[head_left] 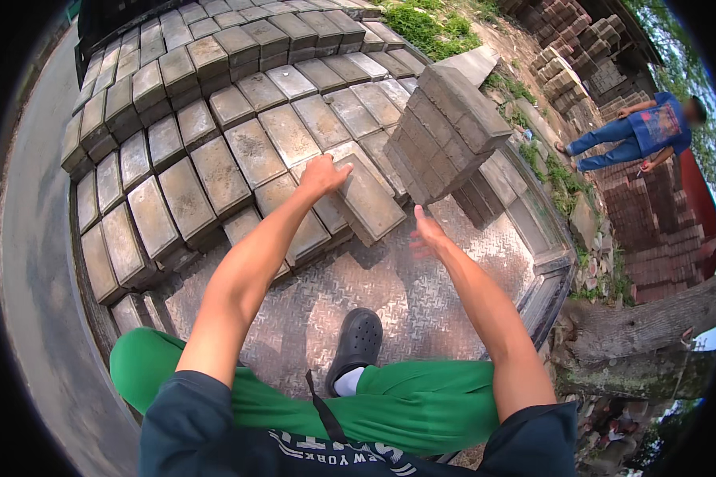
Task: The person stacks and arranges paving bricks across the bed of a truck by hand.
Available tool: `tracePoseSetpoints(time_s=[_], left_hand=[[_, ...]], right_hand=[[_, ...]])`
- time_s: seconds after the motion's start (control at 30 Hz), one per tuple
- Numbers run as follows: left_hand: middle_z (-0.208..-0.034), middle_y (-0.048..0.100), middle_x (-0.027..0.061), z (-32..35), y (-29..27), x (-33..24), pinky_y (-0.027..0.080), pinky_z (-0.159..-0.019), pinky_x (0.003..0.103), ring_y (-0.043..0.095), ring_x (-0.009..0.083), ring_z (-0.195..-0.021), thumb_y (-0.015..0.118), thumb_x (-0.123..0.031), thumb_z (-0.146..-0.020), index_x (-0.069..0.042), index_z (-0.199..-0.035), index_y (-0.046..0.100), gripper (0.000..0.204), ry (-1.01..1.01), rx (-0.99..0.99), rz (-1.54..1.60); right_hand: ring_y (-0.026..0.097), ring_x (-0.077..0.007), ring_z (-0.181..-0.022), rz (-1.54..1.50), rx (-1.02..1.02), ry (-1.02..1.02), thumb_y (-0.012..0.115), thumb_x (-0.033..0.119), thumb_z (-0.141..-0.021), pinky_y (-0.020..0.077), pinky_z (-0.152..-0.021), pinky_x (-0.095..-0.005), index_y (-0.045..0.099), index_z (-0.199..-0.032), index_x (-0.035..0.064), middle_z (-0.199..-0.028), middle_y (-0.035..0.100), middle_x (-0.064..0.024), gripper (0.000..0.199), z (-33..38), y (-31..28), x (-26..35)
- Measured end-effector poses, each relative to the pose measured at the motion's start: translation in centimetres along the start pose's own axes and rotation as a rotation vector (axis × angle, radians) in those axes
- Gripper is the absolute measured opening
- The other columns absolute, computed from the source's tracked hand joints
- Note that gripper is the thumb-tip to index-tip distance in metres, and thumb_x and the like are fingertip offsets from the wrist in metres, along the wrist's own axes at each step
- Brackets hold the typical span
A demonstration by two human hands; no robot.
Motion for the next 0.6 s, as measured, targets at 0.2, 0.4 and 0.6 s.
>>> tracePoseSetpoints(time_s=[0.2,0.4,0.6], left_hand=[[-0.122,0.065,0.0211,-1.6,4.0,-2.7,0.049,-0.093,0.043,0.063,0.0340,-0.114,0.047,-0.078,-0.081,-0.001,-0.122,0.063,0.088,-0.232,0.270,-0.216],[-0.116,0.068,0.0182,-1.6,3.7,-3.2,0.049,-0.090,0.044,0.065,0.0330,-0.109,0.050,-0.077,-0.080,-0.003,-0.120,0.064,0.085,-0.307,0.142,-0.283],[-0.115,0.069,0.0159,-1.0,3.4,-2.6,0.043,-0.094,0.048,0.066,0.0314,-0.107,0.058,-0.067,-0.079,-0.005,-0.120,0.064,0.074,-0.330,0.095,-0.265]], right_hand=[[0.055,-0.0472,-0.113,-0.246,0.060,-0.008,0.044,0.077,-0.085,0.0539,-0.079,-0.0611,0.023,-0.148,0.0087,-0.141,0.040,-0.0262,0.095,1.1,6.9,-0.7],[0.064,-0.0393,-0.101,-0.451,0.082,-0.105,0.061,0.058,-0.088,0.0571,-0.078,-0.0542,0.036,-0.139,0.0030,-0.127,0.055,-0.0228,0.079,-0.6,8.1,0.4],[0.067,-0.0340,-0.094,-0.491,0.010,-0.127,0.075,0.044,-0.083,0.0563,-0.079,-0.0506,0.041,-0.133,-0.0034,-0.119,0.060,-0.0212,0.077,0.6,8.6,0.7]])
Point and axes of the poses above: each hand's wrist, its own z-axis away from the middle knuckle, its own y-axis out of the palm, x = y × z, the point moved 10 cm from there along -z, towards the middle knuckle
